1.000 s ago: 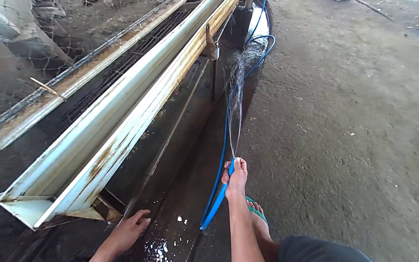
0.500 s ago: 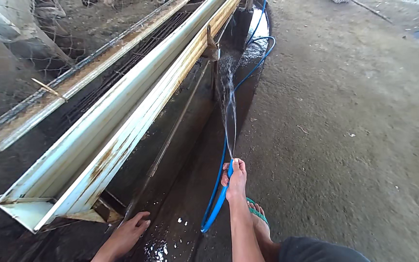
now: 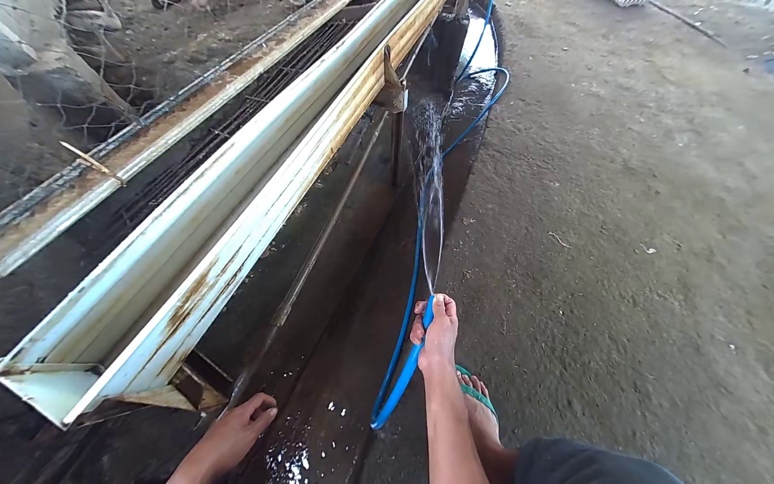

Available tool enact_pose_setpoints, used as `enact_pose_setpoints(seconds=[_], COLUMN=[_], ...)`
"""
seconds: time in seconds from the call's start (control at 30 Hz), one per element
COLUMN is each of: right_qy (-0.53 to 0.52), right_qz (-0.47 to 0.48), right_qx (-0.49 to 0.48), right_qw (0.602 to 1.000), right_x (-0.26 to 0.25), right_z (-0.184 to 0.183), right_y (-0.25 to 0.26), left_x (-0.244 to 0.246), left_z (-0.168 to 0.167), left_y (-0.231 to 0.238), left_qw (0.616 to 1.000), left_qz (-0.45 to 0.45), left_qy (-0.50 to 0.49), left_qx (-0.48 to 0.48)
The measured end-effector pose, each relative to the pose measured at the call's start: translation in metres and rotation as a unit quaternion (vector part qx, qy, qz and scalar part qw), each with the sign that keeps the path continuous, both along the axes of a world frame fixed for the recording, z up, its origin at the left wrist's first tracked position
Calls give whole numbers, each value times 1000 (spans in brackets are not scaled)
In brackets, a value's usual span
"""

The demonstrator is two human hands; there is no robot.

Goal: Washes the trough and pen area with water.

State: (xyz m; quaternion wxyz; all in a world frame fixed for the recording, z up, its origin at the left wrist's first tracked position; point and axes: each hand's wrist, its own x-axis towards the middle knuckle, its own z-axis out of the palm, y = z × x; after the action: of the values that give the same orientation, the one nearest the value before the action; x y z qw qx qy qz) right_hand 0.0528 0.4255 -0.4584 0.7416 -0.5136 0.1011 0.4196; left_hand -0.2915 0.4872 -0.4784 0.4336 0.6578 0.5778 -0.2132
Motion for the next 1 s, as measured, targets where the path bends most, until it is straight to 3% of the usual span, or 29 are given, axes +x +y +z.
enact_pose_setpoints(seconds=[0.13,0.43,1.0], right_qy=[11,43,49], right_qz=[-1,0,-22], right_qx=[-5,-29,-59], right_qw=[1000,999,997], right_x=[-1,-3,-2], right_z=[-2,-7,-21], right_y=[0,2,-8], left_x=[0,7,20], left_z=[1,6,15], left_y=[1,-1,-2], left_qw=[1000,998,997], left_qz=[-27,9,-61], left_qy=[12,53,30], left_qx=[-7,-40,-42])
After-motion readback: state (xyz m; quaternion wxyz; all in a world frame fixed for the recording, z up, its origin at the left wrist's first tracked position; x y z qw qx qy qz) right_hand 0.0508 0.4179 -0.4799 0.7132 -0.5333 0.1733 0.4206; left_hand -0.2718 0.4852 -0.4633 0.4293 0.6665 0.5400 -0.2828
